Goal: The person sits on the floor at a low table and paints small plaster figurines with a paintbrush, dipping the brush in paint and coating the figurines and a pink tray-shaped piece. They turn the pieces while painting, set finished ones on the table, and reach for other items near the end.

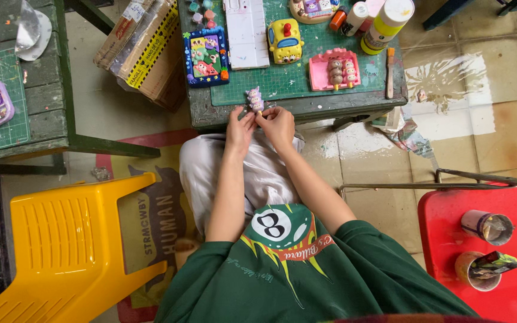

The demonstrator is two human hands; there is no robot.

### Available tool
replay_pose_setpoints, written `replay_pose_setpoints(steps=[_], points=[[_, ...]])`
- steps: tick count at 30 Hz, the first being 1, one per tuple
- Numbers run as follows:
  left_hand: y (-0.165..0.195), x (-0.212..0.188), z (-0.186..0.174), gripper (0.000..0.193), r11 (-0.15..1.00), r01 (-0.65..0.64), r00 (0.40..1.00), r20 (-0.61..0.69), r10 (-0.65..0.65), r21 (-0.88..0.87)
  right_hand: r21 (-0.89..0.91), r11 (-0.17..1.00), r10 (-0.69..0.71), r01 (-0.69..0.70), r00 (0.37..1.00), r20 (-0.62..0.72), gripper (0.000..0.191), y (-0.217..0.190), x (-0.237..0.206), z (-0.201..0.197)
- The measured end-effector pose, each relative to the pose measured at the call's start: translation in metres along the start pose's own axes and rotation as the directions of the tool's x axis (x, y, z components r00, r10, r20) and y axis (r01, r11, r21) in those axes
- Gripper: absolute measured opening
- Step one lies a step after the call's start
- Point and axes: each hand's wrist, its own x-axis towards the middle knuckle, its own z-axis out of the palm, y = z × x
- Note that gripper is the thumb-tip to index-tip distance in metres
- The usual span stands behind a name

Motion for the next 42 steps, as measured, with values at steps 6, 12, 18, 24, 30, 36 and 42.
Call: replay_pose_setpoints(steps=[6,12,18,24,30,36,42], points=[[-0.007,0.000,0.014,0.075,0.950,0.061,0.995,-0.053,-0.081,-0.307,0.351,0.935,0.022,-0.051,0.996,0.085,0.020,0.007,0.011,0.000],[-0.008,0.000,0.015,0.072,0.953,0.056,0.996,-0.052,-0.075,-0.299,0.428,0.872,0.163,-0.238,0.965,0.204,0.022,0.010,0.012,-0.004],[-0.011,-0.002,0.013,0.071,0.977,-0.005,1.000,-0.004,0.004,-0.213,0.509,0.760,0.254,-0.404,0.906,0.340,0.021,0.013,0.015,-0.008],[-0.037,-0.007,0.038,0.072,0.970,-0.064,0.981,0.164,0.104,-0.235,0.710,0.537,0.242,-0.455,0.890,0.388,0.021,0.033,0.015,-0.041],[-0.060,0.003,0.080,0.070,0.997,0.045,0.947,0.321,-0.022,-0.064,0.791,0.439,0.330,-0.427,0.895,0.300,0.017,0.055,0.033,-0.095],[-0.080,0.009,0.104,0.064,0.997,0.015,0.951,0.307,-0.039,0.080,0.802,0.415,0.421,-0.429,0.872,0.248,0.027,0.061,0.059,-0.112],[-0.081,0.011,0.109,0.060,0.977,-0.125,0.978,0.190,0.091,0.172,0.786,0.415,0.448,-0.459,0.855,0.263,0.031,0.059,0.071,-0.103]])
